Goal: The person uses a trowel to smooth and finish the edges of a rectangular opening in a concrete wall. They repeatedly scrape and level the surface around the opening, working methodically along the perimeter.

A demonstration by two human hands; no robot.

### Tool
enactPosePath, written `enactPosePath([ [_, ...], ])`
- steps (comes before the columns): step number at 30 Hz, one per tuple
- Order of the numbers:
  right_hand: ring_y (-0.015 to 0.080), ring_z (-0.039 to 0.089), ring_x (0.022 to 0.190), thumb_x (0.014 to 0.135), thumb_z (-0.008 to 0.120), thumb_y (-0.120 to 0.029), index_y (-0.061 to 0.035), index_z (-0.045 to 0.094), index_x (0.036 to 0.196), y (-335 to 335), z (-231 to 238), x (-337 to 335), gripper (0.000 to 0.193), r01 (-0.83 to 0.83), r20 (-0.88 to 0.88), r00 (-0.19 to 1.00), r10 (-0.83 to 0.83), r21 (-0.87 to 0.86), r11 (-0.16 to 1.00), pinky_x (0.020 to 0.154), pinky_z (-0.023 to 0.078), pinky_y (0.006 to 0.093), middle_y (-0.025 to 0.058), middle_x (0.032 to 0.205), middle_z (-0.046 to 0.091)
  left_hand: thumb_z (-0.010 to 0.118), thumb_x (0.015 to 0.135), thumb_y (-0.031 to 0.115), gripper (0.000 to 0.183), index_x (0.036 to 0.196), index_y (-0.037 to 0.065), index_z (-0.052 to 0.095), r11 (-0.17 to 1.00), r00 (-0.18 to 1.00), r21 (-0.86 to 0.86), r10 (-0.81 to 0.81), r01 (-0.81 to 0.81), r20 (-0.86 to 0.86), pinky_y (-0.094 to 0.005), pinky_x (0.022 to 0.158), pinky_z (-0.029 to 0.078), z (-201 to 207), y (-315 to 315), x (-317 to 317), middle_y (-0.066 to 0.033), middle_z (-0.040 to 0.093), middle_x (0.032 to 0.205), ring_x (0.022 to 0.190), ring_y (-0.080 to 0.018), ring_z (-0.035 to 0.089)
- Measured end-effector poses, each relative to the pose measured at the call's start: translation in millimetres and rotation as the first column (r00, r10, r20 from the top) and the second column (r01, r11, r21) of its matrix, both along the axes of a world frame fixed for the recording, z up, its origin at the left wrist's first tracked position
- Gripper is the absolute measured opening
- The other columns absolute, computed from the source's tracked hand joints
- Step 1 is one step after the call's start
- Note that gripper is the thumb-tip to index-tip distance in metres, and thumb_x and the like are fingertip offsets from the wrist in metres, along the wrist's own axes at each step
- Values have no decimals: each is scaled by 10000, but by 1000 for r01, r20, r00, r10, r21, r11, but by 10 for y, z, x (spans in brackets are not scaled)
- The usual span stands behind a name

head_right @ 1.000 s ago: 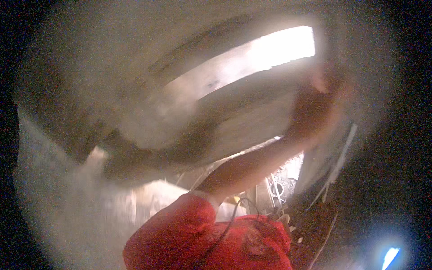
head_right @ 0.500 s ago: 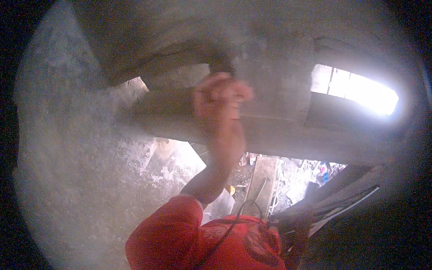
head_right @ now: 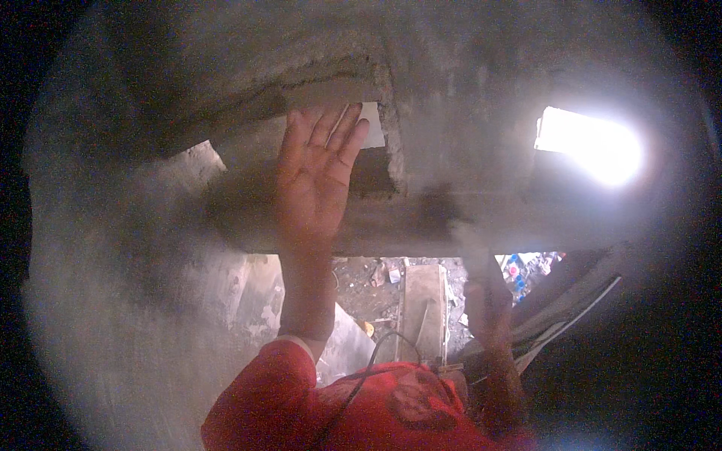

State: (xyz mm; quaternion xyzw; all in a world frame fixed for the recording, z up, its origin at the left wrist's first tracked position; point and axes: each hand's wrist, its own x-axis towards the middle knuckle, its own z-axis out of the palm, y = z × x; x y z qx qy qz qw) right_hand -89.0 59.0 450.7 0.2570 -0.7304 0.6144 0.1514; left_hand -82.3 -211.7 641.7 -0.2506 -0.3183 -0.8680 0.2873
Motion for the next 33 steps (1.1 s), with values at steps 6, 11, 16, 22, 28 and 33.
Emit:
enactPosePath([
  [6,99,532,609,1064,587,-494,-18,382,1611,-480,1085,-106,753,157,-305,946,-111,133,979,583,466,310,44,732,589,534,1108,315,451,1392,-27,458,950,953,-91,-301,299,-15,-576,1279,274,67,-179,-13,-291,391,1552,1512,-422,354],
  [11,227,699,908,1059,643,-330,-56,451,1591,-775,1343,-203,629,271,-538,828,-159,135,953,852,559,404,222,1114,733,453,1135,329,388,1343,13,540,911,938,-253,-345,325,-38,-589,1280,240,28,-416,9,-322,390,1586,1535,-431,322],
  [16,286,720,1051,1025,687,-190,-61,485,1571,-824,1349,-224,596,252,-460,875,-153,163,954,961,543,425,244,1295,706,398,1130,347,497,1409,-50,502,854,888,-248,-453,457,76,-596,1297,153,76,-534,-4,-333,305,1638,1576,-452,213],
  [22,293,735,1069,1017,678,-126,-100,502,1568,-745,1404,-378,579,383,-698,696,-169,162,910,946,561,416,219,1361,689,377,1135,377,578,1456,-101,421,805,862,-311,-488,505,136,-580,1297,157,197,-627,110,-360,260,1646,1576,-439,222],
  [28,294,695,1137,962,702,-33,-129,527,1550,-797,1465,-296,621,496,-634,728,-259,227,838,964,569,412,178,1387,676,385,1132,389,593,1442,-115,415,789,838,-286,-531,544,129,-571,1292,176,245,-790,166,-360,288,1634,1561,-431,260],
  [33,214,701,878,1056,629,-178,-78,498,1571,-801,1458,-353,540,513,-708,655,-263,161,843,863,567,395,193,1291,725,402,1130,392,571,1396,-108,469,796,820,-197,-552,572,152,-559,1280,209,247,-734,146,-346,361,1599,1539,-422,308],
])
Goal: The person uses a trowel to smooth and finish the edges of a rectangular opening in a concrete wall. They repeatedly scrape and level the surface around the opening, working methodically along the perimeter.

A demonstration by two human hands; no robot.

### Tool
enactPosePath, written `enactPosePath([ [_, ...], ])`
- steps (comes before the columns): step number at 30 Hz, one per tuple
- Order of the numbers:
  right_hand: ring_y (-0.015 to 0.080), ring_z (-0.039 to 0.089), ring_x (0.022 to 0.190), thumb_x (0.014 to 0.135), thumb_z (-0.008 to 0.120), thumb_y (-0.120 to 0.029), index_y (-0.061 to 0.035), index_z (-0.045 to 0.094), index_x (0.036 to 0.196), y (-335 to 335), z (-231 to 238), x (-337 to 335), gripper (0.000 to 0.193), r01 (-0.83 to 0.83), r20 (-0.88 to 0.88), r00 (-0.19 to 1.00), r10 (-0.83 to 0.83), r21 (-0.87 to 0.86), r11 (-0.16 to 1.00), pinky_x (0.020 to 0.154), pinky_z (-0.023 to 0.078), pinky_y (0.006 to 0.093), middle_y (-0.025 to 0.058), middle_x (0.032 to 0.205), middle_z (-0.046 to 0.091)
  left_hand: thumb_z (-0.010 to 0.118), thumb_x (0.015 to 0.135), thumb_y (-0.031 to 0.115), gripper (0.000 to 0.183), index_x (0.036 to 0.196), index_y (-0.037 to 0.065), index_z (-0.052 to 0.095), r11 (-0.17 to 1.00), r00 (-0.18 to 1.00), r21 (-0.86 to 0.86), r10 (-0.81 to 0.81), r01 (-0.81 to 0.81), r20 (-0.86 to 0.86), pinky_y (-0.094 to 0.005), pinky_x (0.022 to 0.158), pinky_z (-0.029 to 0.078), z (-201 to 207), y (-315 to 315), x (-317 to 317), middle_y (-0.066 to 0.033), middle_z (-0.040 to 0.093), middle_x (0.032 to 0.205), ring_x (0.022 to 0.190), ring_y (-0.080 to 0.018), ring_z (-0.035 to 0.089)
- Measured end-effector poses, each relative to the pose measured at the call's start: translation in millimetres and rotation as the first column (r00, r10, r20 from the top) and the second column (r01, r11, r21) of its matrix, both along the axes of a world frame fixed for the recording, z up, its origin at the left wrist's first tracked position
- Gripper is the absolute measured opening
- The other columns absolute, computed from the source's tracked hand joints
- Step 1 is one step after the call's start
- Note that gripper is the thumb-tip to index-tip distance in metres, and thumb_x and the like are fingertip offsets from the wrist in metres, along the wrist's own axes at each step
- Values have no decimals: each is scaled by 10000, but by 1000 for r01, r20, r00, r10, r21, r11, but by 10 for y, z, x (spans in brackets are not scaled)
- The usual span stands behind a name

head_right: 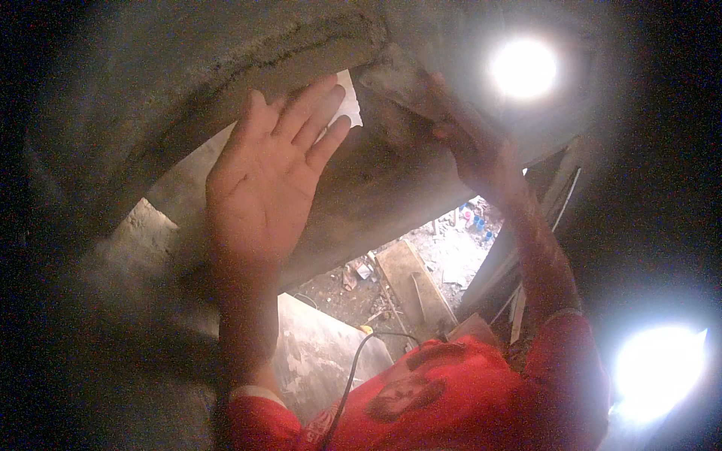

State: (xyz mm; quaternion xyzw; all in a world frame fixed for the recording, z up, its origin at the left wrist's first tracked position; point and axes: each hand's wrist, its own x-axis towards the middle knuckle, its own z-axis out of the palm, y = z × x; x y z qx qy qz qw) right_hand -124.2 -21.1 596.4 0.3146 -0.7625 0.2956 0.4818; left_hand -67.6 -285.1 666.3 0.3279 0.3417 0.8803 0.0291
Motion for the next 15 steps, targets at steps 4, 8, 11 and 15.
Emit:
enactPosePath([
  [4,209,703,876,1055,635,-216,-65,497,1569,-10,-95,44,554,50,3,999,-50,-5,999,870,565,390,187,1290,730,409,1131,376,541,1382,-96,490,1000,1000,-9,7,-7,18,-552,1276,219,8,-20,-8,-342,404,1571,1531,-420,324],
  [8,222,730,939,1046,648,-256,-79,498,1570,-5,37,42,573,73,46,996,-73,6,997,897,567,384,188,1308,725,412,1133,358,489,1363,-60,522,998,999,-35,44,-44,-1,-555,1272,224,30,-27,-42,-343,403,1575,1528,-424,330],
  [11,239,741,993,1043,653,-251,-97,505,1569,-18,2,123,568,100,13,995,-101,29,995,896,569,386,199,1300,725,412,1134,355,460,1339,-33,551,1000,1000,-18,12,-13,-22,-561,1274,219,-47,-85,-80,-344,385,1590,1534,-431,320],
  [15,249,739,1037,1031,667,-241,-107,512,1566,15,10,114,573,37,79,996,-34,-32,999,908,567,395,210,1294,723,442,1129,349,452,1372,-25,517,999,998,-33,10,-12,-60,-567,1280,210,-44,-59,-99,-361,354,1602,1547,-441,299],
])
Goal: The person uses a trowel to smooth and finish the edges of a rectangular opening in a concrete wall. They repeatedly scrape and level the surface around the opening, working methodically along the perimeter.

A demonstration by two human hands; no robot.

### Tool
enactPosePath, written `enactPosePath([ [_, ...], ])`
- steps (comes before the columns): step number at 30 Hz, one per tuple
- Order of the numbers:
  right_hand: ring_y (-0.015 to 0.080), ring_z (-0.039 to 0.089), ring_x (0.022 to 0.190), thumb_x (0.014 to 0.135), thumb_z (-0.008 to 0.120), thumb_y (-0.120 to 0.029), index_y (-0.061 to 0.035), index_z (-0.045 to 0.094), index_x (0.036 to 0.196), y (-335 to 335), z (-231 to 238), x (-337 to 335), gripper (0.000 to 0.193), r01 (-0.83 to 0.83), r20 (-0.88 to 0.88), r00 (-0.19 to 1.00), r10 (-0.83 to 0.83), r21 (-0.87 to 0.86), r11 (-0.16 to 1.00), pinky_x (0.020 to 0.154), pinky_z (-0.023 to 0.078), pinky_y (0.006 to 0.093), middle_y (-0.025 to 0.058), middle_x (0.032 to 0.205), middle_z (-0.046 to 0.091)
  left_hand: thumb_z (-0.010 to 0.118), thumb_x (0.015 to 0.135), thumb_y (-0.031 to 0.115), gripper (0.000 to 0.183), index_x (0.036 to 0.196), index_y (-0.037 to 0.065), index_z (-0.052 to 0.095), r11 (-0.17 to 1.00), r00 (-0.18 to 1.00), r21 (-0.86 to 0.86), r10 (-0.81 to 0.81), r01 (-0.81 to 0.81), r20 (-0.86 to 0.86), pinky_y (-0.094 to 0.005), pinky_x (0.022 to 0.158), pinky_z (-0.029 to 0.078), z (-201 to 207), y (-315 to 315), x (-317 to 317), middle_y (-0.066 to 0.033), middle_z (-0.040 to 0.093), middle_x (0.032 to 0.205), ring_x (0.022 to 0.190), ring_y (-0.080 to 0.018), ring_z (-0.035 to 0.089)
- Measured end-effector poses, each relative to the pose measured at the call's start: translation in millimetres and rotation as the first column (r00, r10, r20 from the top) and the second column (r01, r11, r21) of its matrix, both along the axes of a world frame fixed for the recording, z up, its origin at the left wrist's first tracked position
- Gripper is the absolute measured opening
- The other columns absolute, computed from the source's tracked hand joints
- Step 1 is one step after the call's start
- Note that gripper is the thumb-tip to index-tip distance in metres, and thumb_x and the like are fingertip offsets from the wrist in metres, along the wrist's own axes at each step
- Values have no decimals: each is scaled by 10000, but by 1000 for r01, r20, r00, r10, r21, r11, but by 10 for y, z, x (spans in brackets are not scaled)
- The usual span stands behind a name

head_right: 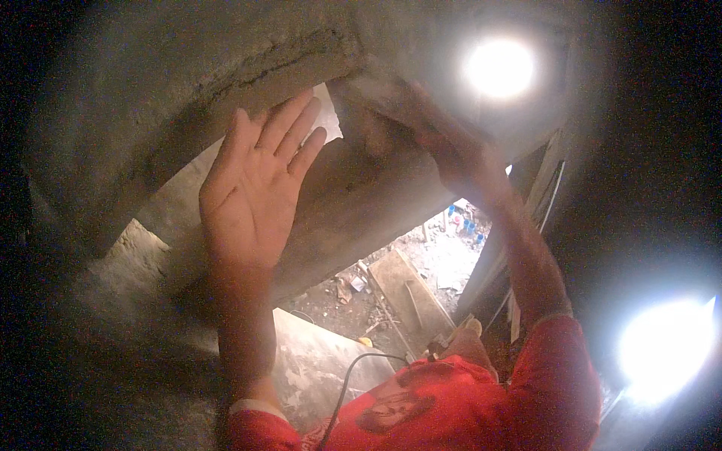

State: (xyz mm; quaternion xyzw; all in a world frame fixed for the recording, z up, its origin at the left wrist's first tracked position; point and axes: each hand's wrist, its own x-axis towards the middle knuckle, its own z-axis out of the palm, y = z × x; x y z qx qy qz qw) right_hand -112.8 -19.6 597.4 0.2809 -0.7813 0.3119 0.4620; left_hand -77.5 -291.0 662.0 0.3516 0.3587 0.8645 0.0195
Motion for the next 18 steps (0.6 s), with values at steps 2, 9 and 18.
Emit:
enactPosePath([
  [2,249,735,1077,1030,668,-227,-103,512,1564,-69,207,40,570,2,-6,1000,-1,49,999,933,565,393,214,1308,716,515,1113,340,556,1478,-63,398,994,996,-52,92,-92,-14,-567,1279,227,-10,3,19,-389,320,1605,1547,-456,298],
  [9,275,733,1100,1036,655,-240,-94,516,1559,51,54,115,560,33,57,998,-36,57,998,948,566,411,220,1347,695,396,1139,358,434,1317,8,581,1000,1000,-2,-7,7,-19,-569,1284,196,-52,9,-53,-346,338,1623,1559,-446,275],
  [18,238,737,997,1050,637,-287,-65,490,1573,24,-248,76,587,18,3,1000,-18,47,999,911,565,390,223,1321,706,434,1133,328,498,1462,-45,430,996,997,-75,37,-42,-70,-567,1284,209,-83,31,-35,-361,306,1630,1564,-445,267],
])
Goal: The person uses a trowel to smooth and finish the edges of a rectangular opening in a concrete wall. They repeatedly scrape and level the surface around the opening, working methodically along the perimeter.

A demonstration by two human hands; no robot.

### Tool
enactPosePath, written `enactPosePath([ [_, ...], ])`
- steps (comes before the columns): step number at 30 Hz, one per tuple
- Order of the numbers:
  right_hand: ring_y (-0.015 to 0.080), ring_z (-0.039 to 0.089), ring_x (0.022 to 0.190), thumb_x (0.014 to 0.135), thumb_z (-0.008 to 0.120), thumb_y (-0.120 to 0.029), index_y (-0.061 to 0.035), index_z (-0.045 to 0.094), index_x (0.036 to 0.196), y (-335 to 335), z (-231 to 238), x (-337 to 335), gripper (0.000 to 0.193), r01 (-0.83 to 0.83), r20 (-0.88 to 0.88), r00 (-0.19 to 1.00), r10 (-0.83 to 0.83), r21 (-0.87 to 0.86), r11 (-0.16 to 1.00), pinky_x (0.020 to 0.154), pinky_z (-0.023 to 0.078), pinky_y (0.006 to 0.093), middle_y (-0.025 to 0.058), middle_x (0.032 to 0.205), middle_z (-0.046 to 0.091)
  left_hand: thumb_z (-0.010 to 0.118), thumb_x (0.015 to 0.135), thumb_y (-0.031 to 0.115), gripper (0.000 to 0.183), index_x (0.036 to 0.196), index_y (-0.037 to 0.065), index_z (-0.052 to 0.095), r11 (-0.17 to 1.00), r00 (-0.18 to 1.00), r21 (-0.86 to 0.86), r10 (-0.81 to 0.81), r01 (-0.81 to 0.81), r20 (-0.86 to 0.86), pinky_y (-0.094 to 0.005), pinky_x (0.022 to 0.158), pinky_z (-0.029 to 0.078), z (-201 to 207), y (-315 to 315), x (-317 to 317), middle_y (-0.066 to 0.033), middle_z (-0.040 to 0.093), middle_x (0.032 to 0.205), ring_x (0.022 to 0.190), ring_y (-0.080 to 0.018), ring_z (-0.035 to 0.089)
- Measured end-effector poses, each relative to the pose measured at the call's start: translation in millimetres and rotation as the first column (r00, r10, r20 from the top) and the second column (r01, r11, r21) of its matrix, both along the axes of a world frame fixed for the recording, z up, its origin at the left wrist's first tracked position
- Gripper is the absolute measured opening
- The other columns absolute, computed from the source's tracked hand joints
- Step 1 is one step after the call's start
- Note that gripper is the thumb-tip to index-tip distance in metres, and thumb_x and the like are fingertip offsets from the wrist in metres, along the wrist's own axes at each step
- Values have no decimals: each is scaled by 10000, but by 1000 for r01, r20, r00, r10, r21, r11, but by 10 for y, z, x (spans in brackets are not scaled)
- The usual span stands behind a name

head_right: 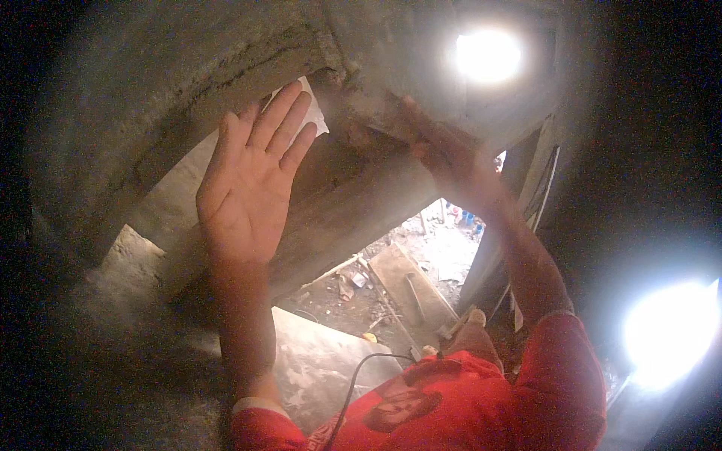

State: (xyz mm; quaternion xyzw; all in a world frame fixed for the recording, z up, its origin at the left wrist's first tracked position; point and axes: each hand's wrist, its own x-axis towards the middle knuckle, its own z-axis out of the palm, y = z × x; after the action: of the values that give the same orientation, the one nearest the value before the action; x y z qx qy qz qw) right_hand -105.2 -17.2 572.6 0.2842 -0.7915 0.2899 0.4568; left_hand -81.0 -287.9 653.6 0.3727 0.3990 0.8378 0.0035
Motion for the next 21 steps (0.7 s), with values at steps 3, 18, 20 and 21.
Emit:
enactPosePath([
  [3,231,736,982,1056,630,-253,-67,488,1575,-158,-9,30,569,-66,73,995,71,-72,995,897,567,384,221,1322,705,387,1142,364,498,1428,-33,482,1000,1000,7,-26,26,9,-568,1288,193,-20,-14,-27,-347,286,1646,1569,-443,251],
  [18,237,741,919,1046,643,-163,-97,520,1559,-334,167,48,532,-59,-23,998,57,-94,994,833,576,397,202,1179,757,471,1130,361,528,1469,-39,407,1000,999,3,23,-23,-31,-572,1288,207,-52,-2,-44,-383,243,1642,1565,-460,244],
  [20,245,743,920,1039,659,-193,-95,532,1550,-275,143,6,536,-49,-107,993,38,-96,994,830,575,406,203,1171,759,472,1129,363,513,1458,-27,423,1000,999,-3,-8,8,-41,-572,1287,211,-12,39,-57,-384,246,1641,1564,-457,250],
  [21,252,745,927,1035,663,-212,-98,534,1549,-261,189,-10,542,-34,-59,998,29,-89,995,838,576,407,207,1185,756,473,1129,361,505,1450,-25,430,1000,999,11,-1,2,-42,-572,1287,212,0,49,-69,-384,255,1637,1562,-457,254],
])
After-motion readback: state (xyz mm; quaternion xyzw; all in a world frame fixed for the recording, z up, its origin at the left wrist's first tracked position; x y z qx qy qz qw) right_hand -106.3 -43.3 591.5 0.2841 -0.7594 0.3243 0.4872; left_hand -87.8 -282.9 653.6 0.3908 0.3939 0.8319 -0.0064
